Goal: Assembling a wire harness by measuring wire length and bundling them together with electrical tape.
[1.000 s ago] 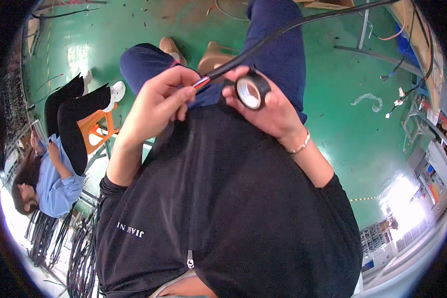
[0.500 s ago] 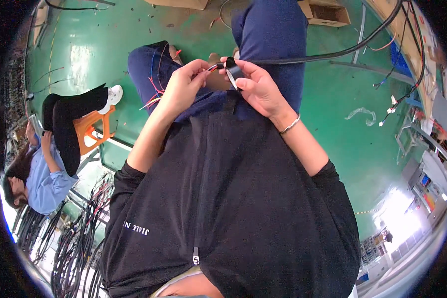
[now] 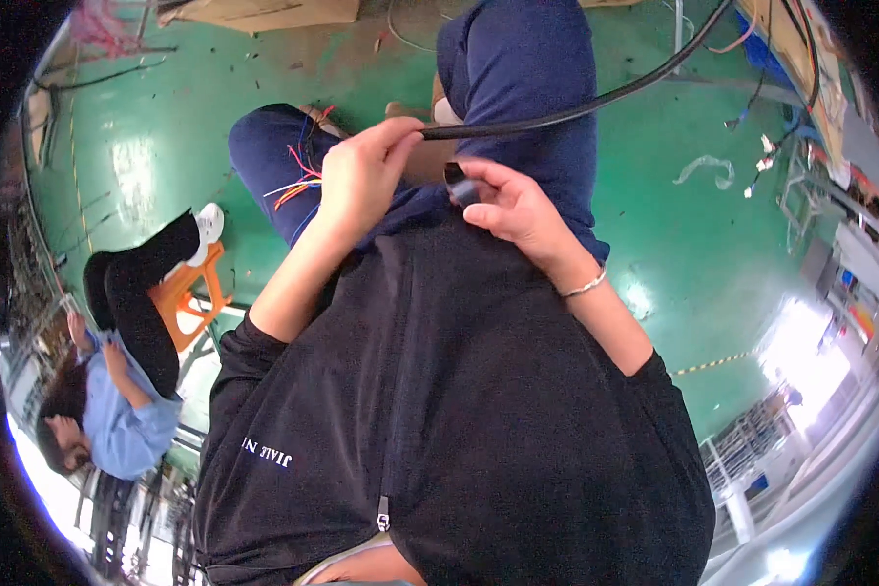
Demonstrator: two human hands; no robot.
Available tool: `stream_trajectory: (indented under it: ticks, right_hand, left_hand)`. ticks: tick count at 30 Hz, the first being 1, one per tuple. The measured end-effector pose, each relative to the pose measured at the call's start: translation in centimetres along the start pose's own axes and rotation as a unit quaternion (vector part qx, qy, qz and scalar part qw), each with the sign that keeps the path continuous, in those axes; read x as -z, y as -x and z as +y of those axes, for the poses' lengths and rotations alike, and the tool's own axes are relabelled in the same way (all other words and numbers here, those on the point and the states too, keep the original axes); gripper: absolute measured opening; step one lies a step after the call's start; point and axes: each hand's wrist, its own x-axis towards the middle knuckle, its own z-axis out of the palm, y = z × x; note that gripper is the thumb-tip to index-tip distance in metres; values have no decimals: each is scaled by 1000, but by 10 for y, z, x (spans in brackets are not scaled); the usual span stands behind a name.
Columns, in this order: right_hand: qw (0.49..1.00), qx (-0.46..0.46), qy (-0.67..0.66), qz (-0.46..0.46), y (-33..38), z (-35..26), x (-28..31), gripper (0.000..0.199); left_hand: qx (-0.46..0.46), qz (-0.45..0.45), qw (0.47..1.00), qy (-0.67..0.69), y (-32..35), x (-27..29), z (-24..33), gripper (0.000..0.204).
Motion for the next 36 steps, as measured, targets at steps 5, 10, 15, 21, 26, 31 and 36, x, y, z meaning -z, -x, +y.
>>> stream_trajectory:
  ticks: [5, 10, 15, 21, 26, 31, 36]
  right_hand:
    - [990, -27, -83, 115, -19, 21, -21, 47]
    - [992, 2, -56, 114, -30, 19, -36, 51]
    - [992, 100, -79, 19, -28, 10, -26, 59]
    - [990, 101, -80, -52, -28, -2, -13, 62]
    - [989, 100, -81, -73, -29, 2, -10, 67]
    - [990, 53, -102, -81, -26, 3, -5, 68]
    - [990, 66, -94, -82, -27, 7, -3, 66]
  left_hand:
    - [56, -31, 985, 162, -14, 17, 20, 18]
    - [129, -76, 948, 280, 10, 14, 36, 15]
    - [137, -57, 948, 282, 22, -1, 40, 16]
    - [135, -19, 954, 269, 17, 3, 53, 29]
    - [149, -23, 948, 279, 17, 0, 48, 30]
    - [121, -54, 963, 236, 12, 9, 58, 26]
    - [118, -63, 965, 225, 9, 8, 59, 24]
